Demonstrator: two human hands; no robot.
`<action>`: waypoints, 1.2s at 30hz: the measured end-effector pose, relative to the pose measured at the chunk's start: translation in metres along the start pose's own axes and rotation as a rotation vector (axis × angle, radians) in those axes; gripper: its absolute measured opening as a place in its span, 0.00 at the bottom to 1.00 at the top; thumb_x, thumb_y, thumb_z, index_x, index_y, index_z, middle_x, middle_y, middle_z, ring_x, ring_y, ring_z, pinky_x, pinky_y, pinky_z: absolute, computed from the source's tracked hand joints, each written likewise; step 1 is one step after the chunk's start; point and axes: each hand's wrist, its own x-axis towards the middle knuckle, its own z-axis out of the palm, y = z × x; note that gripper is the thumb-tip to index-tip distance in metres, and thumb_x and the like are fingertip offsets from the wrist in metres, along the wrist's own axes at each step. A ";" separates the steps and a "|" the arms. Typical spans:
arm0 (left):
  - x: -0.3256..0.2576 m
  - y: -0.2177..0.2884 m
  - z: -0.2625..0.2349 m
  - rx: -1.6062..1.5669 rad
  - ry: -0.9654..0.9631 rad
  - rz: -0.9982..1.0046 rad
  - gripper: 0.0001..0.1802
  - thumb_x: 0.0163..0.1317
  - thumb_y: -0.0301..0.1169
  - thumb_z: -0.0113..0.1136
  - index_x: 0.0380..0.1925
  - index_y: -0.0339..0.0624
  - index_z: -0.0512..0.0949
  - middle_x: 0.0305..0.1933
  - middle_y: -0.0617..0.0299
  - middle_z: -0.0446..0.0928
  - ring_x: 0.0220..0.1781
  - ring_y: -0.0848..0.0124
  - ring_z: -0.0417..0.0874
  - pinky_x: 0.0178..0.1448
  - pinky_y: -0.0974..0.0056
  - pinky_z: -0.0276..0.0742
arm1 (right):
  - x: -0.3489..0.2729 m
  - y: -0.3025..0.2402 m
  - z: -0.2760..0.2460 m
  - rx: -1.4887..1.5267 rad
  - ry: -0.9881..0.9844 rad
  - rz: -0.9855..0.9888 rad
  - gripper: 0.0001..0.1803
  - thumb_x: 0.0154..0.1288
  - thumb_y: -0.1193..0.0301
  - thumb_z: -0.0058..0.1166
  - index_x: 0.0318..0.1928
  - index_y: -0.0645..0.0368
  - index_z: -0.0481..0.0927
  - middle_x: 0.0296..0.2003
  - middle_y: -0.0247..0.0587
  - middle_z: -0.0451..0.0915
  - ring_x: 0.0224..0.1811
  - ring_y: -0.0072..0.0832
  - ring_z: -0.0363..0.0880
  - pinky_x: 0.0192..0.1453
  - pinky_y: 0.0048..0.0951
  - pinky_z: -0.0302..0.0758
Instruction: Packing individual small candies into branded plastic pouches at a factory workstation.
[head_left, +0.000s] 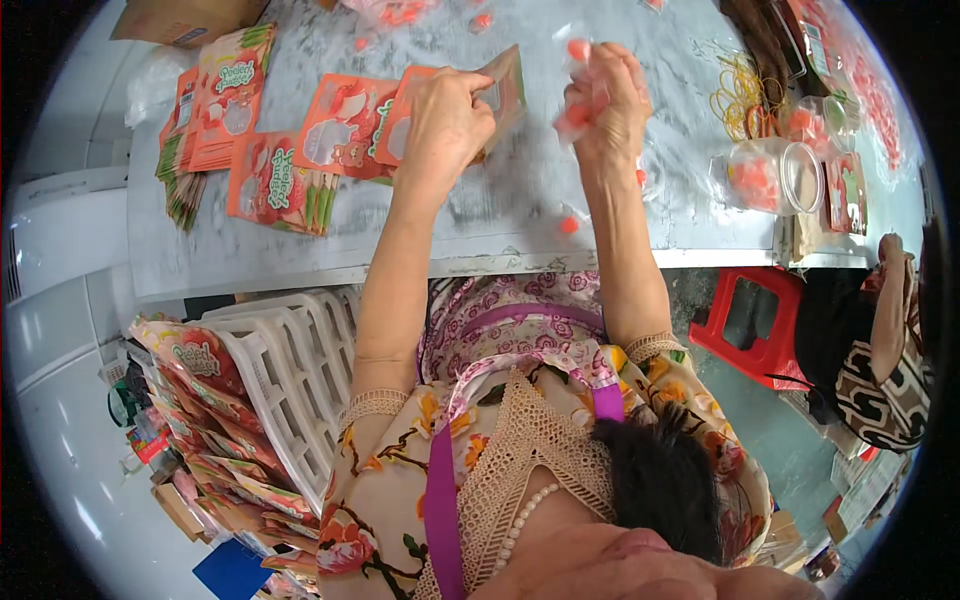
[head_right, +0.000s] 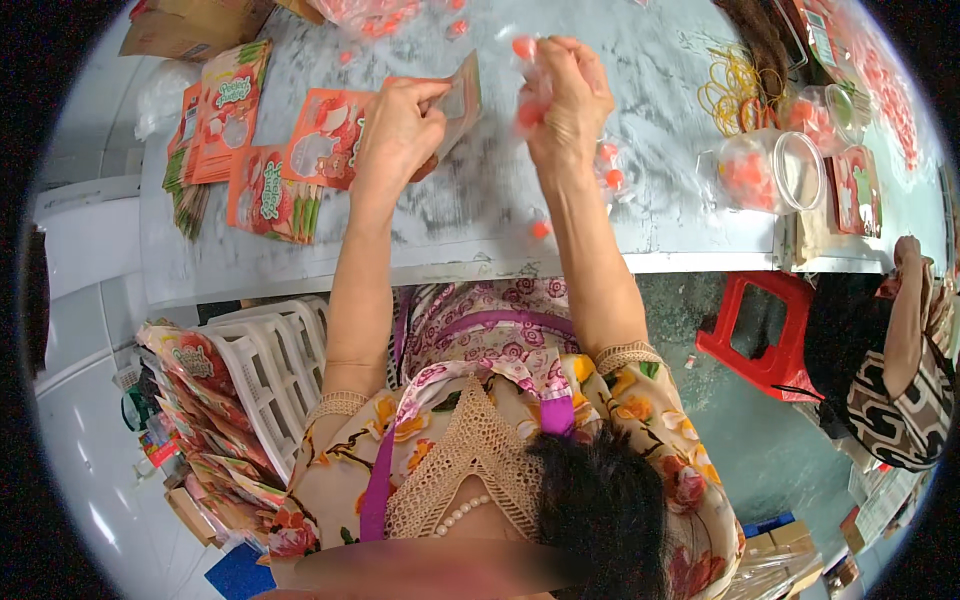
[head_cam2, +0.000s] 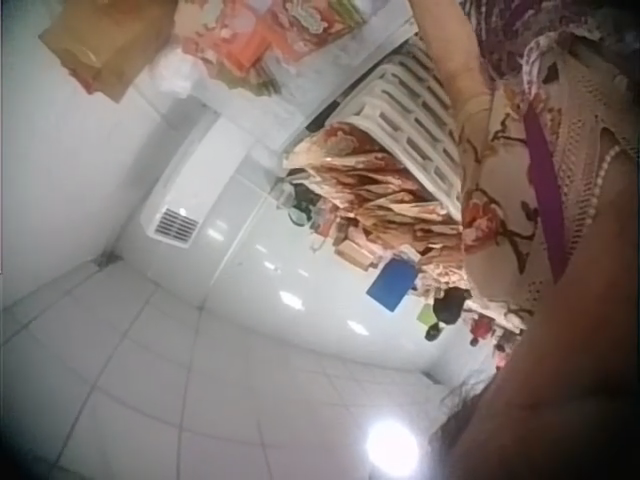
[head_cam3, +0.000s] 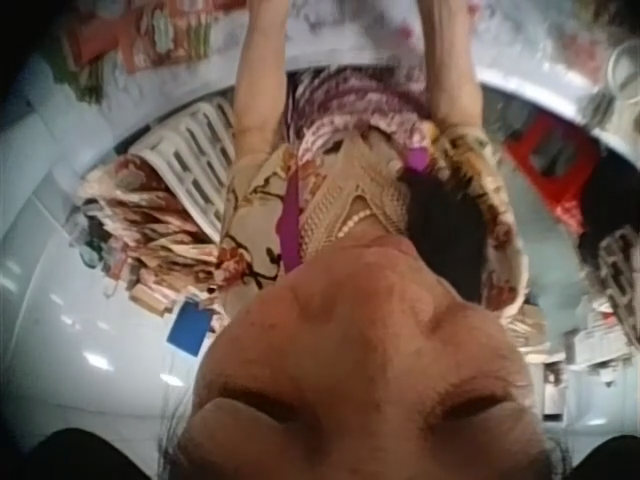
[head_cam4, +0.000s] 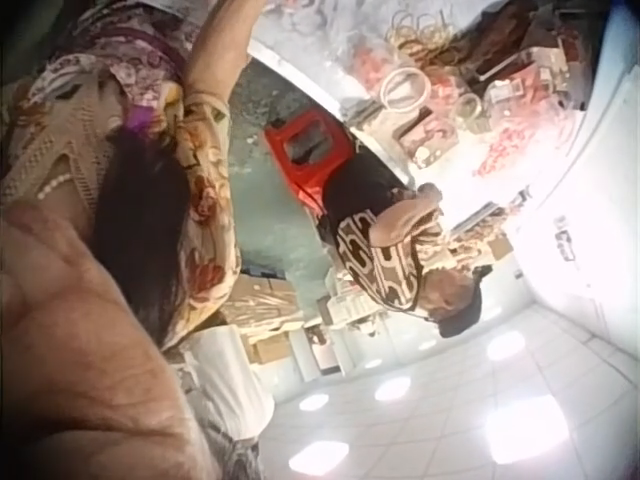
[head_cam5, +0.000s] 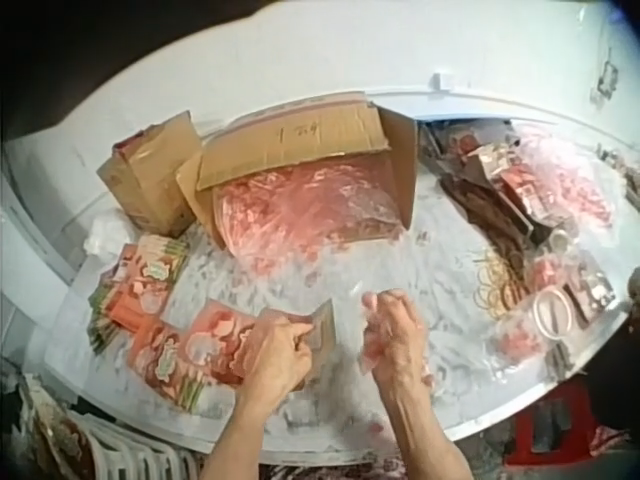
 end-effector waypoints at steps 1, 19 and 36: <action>0.000 0.004 0.002 -0.010 -0.007 0.008 0.18 0.49 0.19 0.52 0.40 0.30 0.83 0.42 0.39 0.80 0.43 0.48 0.82 0.51 0.55 0.77 | -0.001 -0.001 0.009 0.148 0.018 -0.061 0.09 0.60 0.71 0.60 0.38 0.59 0.76 0.27 0.34 0.77 0.23 0.18 0.68 0.22 0.19 0.64; 0.011 -0.005 0.014 -0.547 -0.122 -0.366 0.22 0.59 0.17 0.49 0.53 0.38 0.79 0.29 0.64 0.79 0.19 0.78 0.76 0.23 0.72 0.73 | -0.025 0.036 0.001 -0.397 -0.175 -0.047 0.05 0.59 0.76 0.54 0.34 0.61 0.82 0.30 0.30 0.81 0.25 0.14 0.72 0.26 0.18 0.69; -0.004 0.011 0.022 -0.159 0.022 0.015 0.14 0.55 0.19 0.50 0.37 0.37 0.83 0.37 0.47 0.78 0.40 0.54 0.80 0.48 0.54 0.76 | -0.031 0.031 0.010 -0.498 -0.034 -0.255 0.14 0.59 0.69 0.59 0.43 0.63 0.79 0.41 0.41 0.77 0.42 0.30 0.77 0.46 0.30 0.75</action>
